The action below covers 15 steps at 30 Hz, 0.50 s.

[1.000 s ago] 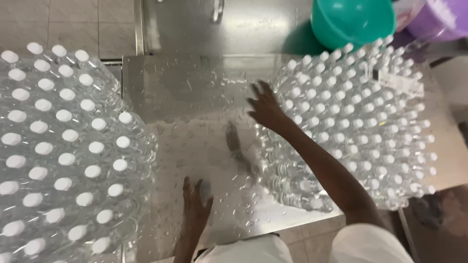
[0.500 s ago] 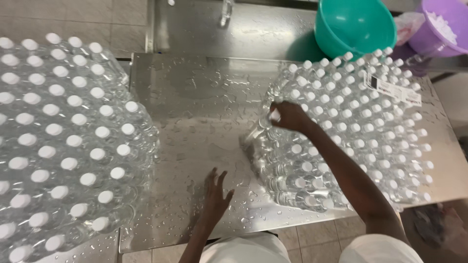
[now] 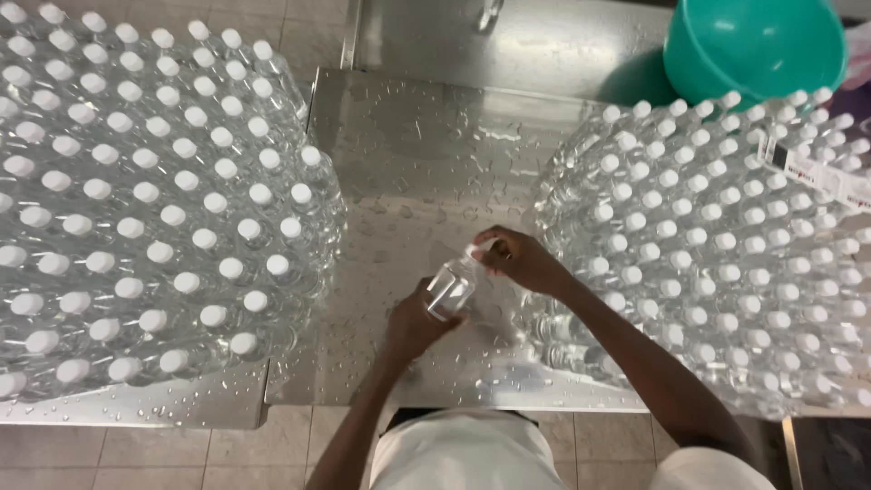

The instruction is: The person repeatedly picks up empty plastic bottles from a large stack on the right, fills them with water from a tap, and places the filled bottles onto a stack on the left. The task is performed by hand on a stainless steel countertop.

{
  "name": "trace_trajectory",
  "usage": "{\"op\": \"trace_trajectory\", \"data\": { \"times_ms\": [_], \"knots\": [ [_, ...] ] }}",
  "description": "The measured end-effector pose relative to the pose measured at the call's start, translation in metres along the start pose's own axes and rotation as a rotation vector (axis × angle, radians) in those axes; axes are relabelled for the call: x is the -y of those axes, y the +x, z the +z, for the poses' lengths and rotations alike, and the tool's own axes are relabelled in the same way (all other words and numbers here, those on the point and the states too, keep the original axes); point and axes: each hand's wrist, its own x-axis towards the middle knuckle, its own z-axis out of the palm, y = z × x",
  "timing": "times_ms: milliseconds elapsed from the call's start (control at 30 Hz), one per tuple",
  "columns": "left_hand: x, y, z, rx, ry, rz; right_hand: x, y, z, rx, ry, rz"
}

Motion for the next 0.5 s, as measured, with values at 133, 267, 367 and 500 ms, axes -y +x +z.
{"op": "trace_trajectory", "data": {
  "times_ms": [133,267,367,500],
  "knots": [
    [0.073,0.040,0.008,-0.066,0.043,-0.045,-0.015,-0.012,-0.013,-0.090,-0.078,0.067],
    [0.095,0.047,-0.002,-0.074,0.128,-0.151,-0.014,-0.040,-0.025,-0.159,-0.090,0.103],
    [0.100,0.052,-0.005,-0.067,0.151,-0.157,-0.032,-0.051,-0.025,-0.167,-0.078,0.110],
    [0.086,0.047,-0.009,-0.063,0.155,-0.152,-0.037,-0.056,-0.014,-0.158,-0.069,0.093]
  ]
}}
